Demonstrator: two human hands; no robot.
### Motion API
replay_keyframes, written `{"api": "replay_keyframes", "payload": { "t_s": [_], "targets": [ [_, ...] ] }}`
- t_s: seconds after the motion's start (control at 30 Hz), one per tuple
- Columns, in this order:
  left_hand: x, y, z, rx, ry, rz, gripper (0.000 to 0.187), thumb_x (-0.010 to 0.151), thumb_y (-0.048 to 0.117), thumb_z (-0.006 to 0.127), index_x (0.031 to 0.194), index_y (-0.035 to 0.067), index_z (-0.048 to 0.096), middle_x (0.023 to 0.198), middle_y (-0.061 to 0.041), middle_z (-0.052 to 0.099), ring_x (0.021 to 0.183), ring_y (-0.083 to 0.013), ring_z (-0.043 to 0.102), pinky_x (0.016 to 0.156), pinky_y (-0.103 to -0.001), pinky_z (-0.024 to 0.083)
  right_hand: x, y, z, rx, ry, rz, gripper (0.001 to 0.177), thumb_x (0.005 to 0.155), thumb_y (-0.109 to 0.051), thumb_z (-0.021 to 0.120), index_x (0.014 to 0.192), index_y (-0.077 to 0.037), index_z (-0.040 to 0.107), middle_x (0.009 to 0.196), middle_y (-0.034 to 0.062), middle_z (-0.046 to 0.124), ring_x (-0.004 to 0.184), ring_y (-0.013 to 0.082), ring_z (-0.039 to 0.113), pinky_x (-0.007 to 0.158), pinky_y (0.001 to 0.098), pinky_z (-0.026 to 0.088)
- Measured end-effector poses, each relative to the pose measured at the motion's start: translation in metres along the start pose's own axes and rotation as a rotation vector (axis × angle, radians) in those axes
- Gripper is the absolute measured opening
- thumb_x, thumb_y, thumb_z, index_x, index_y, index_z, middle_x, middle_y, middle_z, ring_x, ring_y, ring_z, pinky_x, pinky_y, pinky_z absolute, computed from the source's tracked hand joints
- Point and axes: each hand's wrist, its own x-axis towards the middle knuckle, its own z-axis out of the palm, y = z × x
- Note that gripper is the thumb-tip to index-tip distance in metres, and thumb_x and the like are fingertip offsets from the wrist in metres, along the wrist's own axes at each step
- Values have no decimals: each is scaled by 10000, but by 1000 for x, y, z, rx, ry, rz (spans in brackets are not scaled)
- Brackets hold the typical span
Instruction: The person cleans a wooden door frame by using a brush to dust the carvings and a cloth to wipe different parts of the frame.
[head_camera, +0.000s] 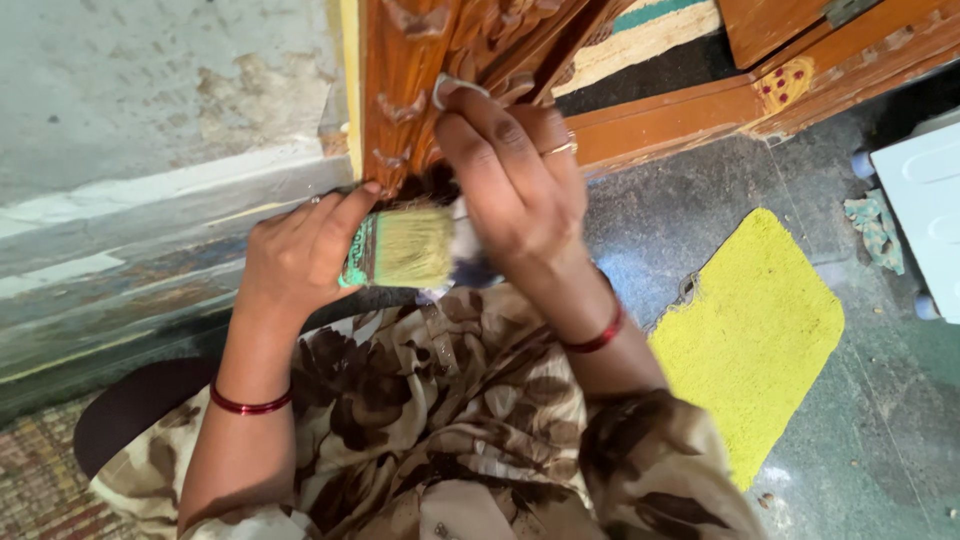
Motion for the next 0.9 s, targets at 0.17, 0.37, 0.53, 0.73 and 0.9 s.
{"api": "replay_keyframes", "payload": {
  "t_s": [0.17, 0.37, 0.53, 0.73, 0.9],
  "targets": [
    [-8, -4, -4, -184, 22, -12, 559, 913, 290, 812, 1352, 38, 572, 1026, -134, 704, 804, -236, 694, 678, -347, 545, 3, 12, -44, 169, -371, 52, 65, 1068, -49, 692, 1118, -39, 650, 1012, 76, 698, 841, 183, 627, 695, 280, 531],
    [-6, 22, -15, -1182, 70, -315, 522, 1116, 418, 530, 1517, 90, 465, 1271, -85, 670, 1160, -205, 669, 948, -349, 553, -28, 9, -81, 825, -461, 561, 125, 1003, -24, 603, 1119, -64, 627, 866, 46, 679, 574, 93, 627, 502, 242, 502],
    [10, 74, -26, -1605, -96, -461, 835, 1013, 719, 381, 1498, 41, 336, 1510, -219, 509, 1443, -333, 519, 1209, -520, 482, -45, -58, -92, 801, -549, 257, 250, 875, -27, 713, 1077, -114, 595, 955, 117, 629, 778, 199, 678, 580, 280, 559],
    [9, 103, -14, -1959, -342, -581, 957, 970, 781, 342, 1612, 72, 306, 1545, -231, 510, 1342, -344, 589, 1134, -498, 511, -49, -69, -109, 596, -405, 75, 117, 897, -109, 692, 1003, -130, 647, 930, 113, 657, 845, 318, 752, 711, 366, 674],
    [1, 120, -2, -1589, -483, -211, 684, 1114, 527, 363, 1539, -2, 270, 1512, -268, 428, 1310, -369, 545, 1018, -497, 482, -124, -59, -116, 595, -160, 91, 248, 1002, -341, 697, 948, -107, 636, 801, 20, 588, 688, 175, 705, 603, 346, 605]
  ]
}}
